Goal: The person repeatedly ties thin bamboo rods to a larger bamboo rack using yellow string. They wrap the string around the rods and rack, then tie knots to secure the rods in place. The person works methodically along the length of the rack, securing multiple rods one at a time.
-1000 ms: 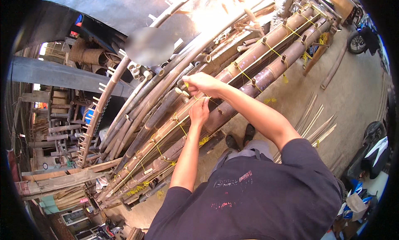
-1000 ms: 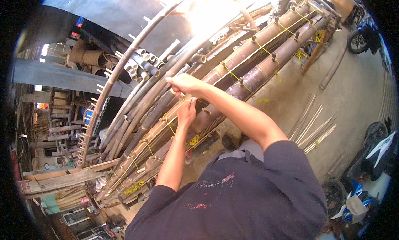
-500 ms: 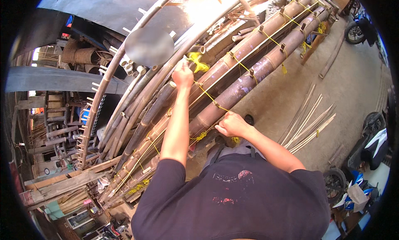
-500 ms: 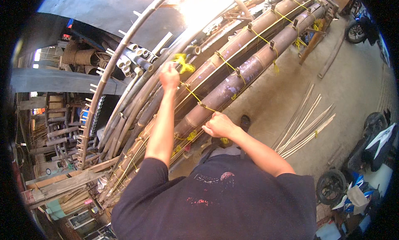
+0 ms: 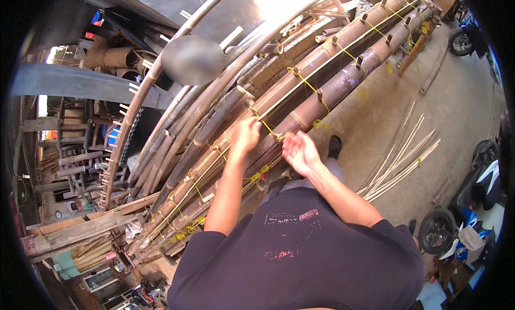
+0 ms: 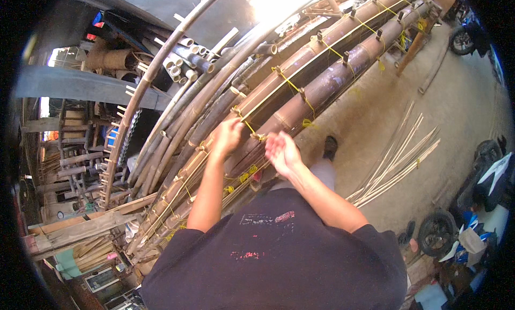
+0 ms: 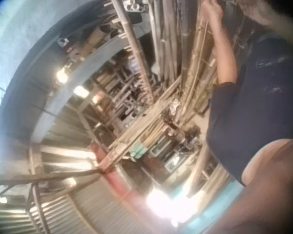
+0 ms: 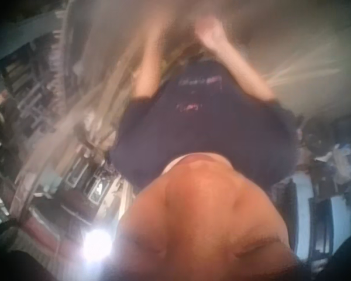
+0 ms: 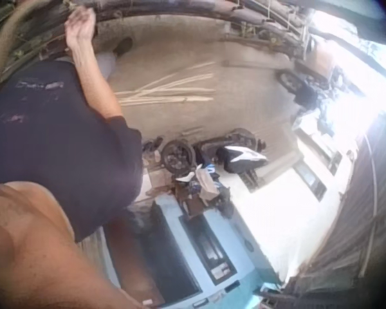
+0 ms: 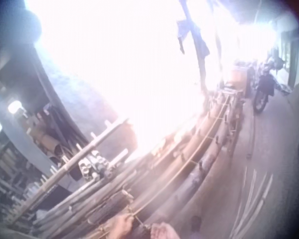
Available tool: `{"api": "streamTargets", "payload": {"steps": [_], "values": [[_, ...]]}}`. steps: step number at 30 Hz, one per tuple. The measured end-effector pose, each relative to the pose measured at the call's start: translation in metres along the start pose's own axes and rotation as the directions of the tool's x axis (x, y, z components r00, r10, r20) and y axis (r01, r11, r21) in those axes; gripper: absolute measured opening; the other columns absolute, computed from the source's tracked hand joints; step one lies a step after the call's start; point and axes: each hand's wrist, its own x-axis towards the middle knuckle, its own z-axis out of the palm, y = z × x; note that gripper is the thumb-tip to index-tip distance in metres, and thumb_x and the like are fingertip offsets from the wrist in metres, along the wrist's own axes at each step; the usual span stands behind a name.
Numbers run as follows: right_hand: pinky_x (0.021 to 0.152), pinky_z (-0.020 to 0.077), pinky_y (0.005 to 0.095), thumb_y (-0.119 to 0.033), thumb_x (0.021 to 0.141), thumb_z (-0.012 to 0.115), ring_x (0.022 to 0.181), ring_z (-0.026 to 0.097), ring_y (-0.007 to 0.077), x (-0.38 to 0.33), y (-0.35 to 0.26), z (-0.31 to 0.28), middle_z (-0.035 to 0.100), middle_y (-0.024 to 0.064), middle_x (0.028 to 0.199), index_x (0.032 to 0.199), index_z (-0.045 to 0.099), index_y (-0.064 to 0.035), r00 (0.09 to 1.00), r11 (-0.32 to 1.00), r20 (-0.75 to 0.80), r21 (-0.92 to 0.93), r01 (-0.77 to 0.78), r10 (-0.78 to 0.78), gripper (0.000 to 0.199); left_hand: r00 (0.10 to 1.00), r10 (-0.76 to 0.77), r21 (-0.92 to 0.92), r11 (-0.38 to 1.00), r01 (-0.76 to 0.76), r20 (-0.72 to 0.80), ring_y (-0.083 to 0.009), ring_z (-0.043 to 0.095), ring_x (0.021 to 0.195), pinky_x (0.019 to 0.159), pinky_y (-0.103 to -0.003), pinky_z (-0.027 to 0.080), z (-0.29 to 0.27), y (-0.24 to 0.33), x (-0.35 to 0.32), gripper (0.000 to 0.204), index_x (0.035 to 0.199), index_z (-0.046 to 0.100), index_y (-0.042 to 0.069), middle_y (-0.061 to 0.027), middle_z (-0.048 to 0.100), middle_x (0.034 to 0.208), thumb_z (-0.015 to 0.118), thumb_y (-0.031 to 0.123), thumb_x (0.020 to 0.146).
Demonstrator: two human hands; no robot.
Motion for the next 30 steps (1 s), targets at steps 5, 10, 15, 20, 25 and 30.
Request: {"api": "streamTargets", "payload": {"steps": [5,10,15,20,25,30], "values": [[0.083,0.0497,0.0422,-0.038,0.101,0.047,0.086,0.064,0.0233,0.02,0.052,0.128,0.065,0.0077,0.09,0.102,0.067,-0.0075,0.71,0.585,0.562,-0.428,0.689,-0.424,0.036,0.927,0.141,-0.156,0.966,-0.205,-0.347,-0.0269,0.063,0.106,0.09,-0.041,0.049,0.065,-0.073,-0.006,0.029,0.117,0.059,0.006,-0.0143,0.066,0.108,0.064,0.016,0.091],[0.098,0.0421,0.0578,-0.055,0.101,0.038,0.105,0.067,0.0338,0.069,-0.018,0.198,0.071,0.0155,0.113,0.107,0.073,-0.01,0.763,-0.898,0.641,-0.283,0.338,0.085,0.057,0.996,-0.005,0.023,1.0,0.007,-0.092,-0.0415,0.061,0.11,0.092,-0.047,0.045,0.029,-0.015,0.005,0.038,0.116,0.063,0.002,-0.0244,0.066,0.111,0.049,0.035,0.101],[0.064,0.044,0.0307,-0.053,0.098,0.054,0.071,0.052,0.0112,0.088,-0.04,0.191,0.062,0.0019,0.072,0.085,0.066,-0.002,0.817,0.125,0.509,-0.86,0.495,0.27,0.054,0.981,0.03,-0.052,0.998,-0.041,-0.191,-0.0453,0.063,0.098,0.083,-0.051,0.048,0.032,-0.02,0.001,0.034,0.112,0.067,0.01,-0.0244,0.068,0.102,0.046,0.035,0.103],[0.072,0.051,0.0486,-0.028,0.097,0.051,0.071,0.062,0.0402,-0.023,-0.036,0.084,0.063,0.021,0.069,0.078,0.069,-0.0035,0.705,-0.376,0.466,-0.616,0.692,0.534,0.035,0.96,-0.252,-0.042,0.968,0.248,-0.121,-0.0369,0.066,0.082,0.077,-0.044,0.05,0.026,0.003,-0.002,0.034,0.106,0.068,0.007,-0.0205,0.066,0.082,0.053,0.037,0.101],[0.074,0.052,0.0466,-0.032,0.095,0.055,0.066,0.066,0.0363,-0.01,-0.004,0.025,0.065,0.018,0.066,0.074,0.075,-0.0114,0.771,-0.311,0.593,-0.705,0.637,0.234,0.036,0.96,-0.036,-0.53,0.839,-0.122,-0.278,-0.0105,0.062,0.072,0.067,-0.028,0.049,0.011,0.021,0.013,0.019,0.1,0.07,-0.002,-0.0053,0.069,0.077,0.057,0.011,0.099],[0.08,0.0511,0.0418,-0.03,0.093,0.056,0.06,0.063,0.034,0.004,0.0,-0.003,0.063,0.0158,0.061,0.063,0.068,-0.0072,0.594,-0.653,0.759,-0.311,0.691,0.266,0.039,0.866,0.146,-0.195,0.944,-0.267,-0.479,-0.0243,0.069,0.069,0.064,-0.037,0.051,-0.012,0.004,0.1,0.022,0.103,0.073,0.006,-0.0134,0.071,0.075,0.057,0.021,0.096]]}}
